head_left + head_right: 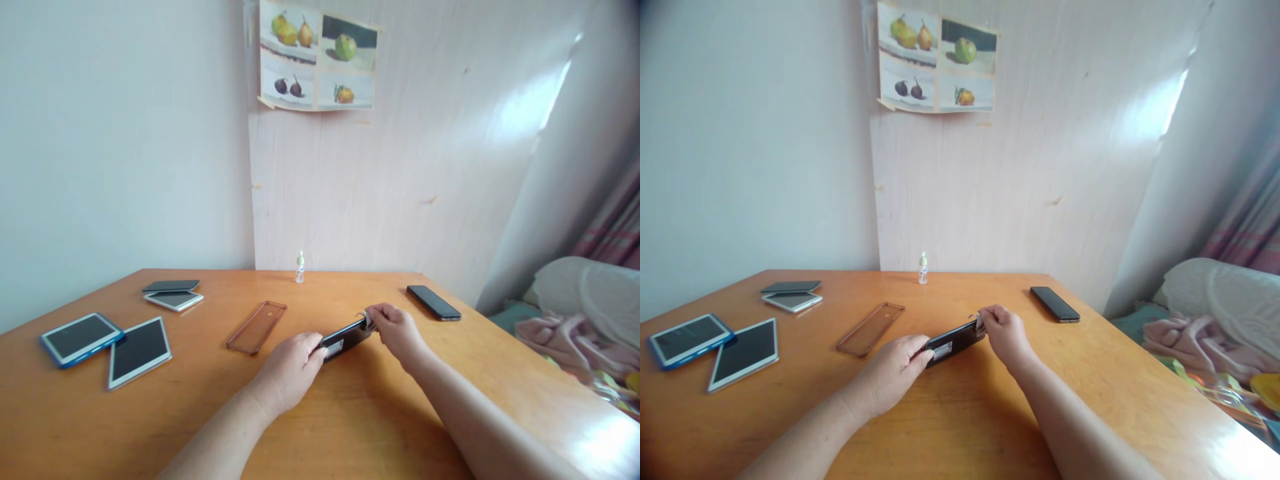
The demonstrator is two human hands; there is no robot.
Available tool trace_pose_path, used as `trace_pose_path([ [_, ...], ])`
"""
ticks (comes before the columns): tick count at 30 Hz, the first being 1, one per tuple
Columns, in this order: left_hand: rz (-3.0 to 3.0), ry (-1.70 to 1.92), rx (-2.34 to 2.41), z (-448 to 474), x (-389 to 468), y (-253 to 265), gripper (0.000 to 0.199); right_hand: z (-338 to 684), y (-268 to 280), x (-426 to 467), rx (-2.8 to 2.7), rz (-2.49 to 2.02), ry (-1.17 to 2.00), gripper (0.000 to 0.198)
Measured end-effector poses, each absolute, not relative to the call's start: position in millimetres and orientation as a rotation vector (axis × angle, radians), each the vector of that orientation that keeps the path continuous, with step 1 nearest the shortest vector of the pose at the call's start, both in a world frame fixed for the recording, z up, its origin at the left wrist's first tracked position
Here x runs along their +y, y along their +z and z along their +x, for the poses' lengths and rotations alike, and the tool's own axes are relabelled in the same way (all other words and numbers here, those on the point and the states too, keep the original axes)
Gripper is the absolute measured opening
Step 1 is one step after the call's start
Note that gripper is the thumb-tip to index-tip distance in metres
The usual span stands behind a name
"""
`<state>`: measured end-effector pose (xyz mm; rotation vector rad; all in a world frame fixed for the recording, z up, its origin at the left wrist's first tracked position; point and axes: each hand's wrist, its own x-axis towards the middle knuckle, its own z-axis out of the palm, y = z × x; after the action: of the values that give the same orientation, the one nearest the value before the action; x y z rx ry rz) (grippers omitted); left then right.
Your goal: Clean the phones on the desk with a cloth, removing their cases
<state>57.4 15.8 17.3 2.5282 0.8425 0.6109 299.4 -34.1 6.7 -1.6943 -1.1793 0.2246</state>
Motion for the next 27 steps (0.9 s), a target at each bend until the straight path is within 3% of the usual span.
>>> trace_pose_path([
  [10,2.444,0.685,0.702,58.2,14.0,16.2,0.021,222.3,11.4,-52.7,-1.647,-1.315,0.378,0.024],
  [20,2.457,0.622,0.867,57.6,20.1,11.3,0.022,305.2,3.9,-29.7,-1.092,-1.651,0.355,0.025],
  [27,2.394,0.637,0.94,56.6,25.4,3.1,0.021,312.3,3.7,-29.1,-0.949,-1.608,0.386,0.031],
])
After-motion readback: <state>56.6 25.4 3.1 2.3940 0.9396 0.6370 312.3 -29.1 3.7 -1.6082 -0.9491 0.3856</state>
